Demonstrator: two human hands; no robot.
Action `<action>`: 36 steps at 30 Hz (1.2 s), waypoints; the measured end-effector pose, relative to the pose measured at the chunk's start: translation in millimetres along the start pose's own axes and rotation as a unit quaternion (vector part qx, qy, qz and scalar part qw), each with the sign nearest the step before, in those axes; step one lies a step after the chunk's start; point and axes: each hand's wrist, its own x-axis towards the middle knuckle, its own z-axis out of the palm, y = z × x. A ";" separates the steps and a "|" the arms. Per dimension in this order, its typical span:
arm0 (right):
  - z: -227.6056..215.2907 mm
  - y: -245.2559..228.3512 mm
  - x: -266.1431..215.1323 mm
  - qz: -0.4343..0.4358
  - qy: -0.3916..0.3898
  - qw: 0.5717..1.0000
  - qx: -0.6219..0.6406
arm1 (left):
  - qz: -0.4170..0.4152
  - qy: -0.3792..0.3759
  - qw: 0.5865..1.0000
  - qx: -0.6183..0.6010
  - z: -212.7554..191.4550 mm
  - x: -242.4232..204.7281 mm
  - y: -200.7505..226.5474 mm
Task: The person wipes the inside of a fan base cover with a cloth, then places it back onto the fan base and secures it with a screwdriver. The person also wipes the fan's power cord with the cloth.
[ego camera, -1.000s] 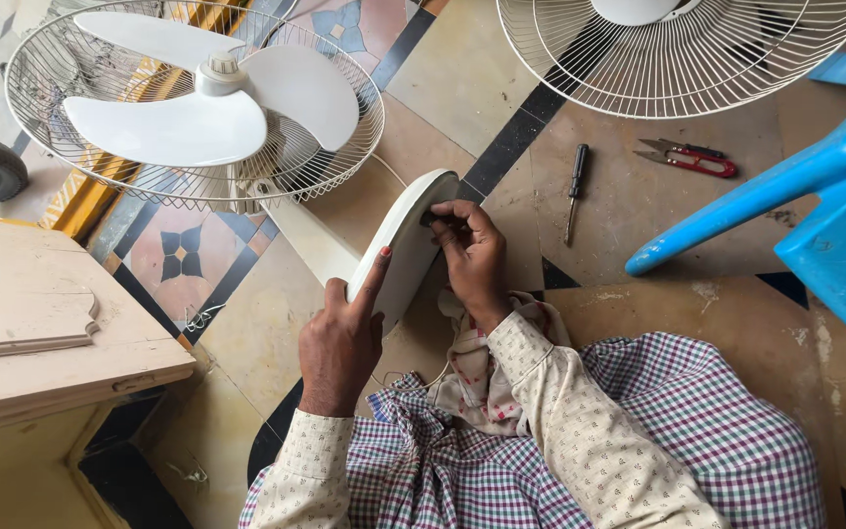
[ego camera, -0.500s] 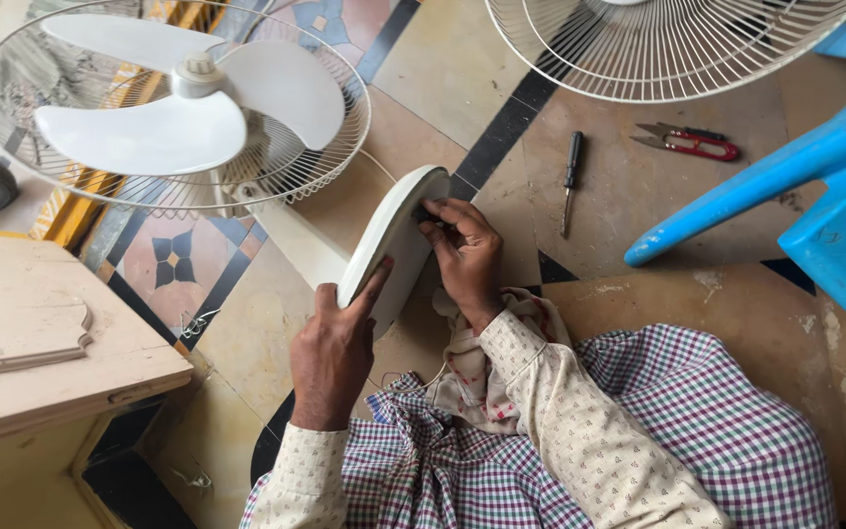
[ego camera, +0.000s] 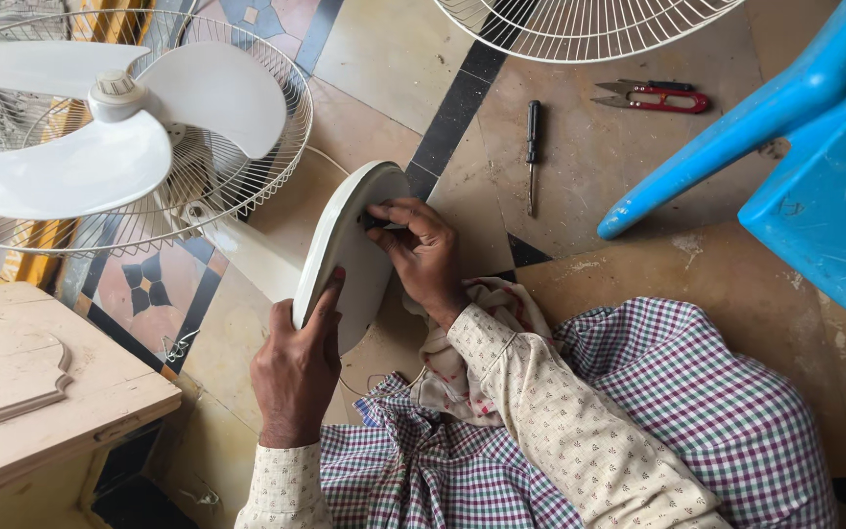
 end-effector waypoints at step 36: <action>-3.8 -17.7 17.5 -0.099 -0.028 0.981 -0.166 | 0.069 0.009 0.996 -0.058 11.4 92.8 19.6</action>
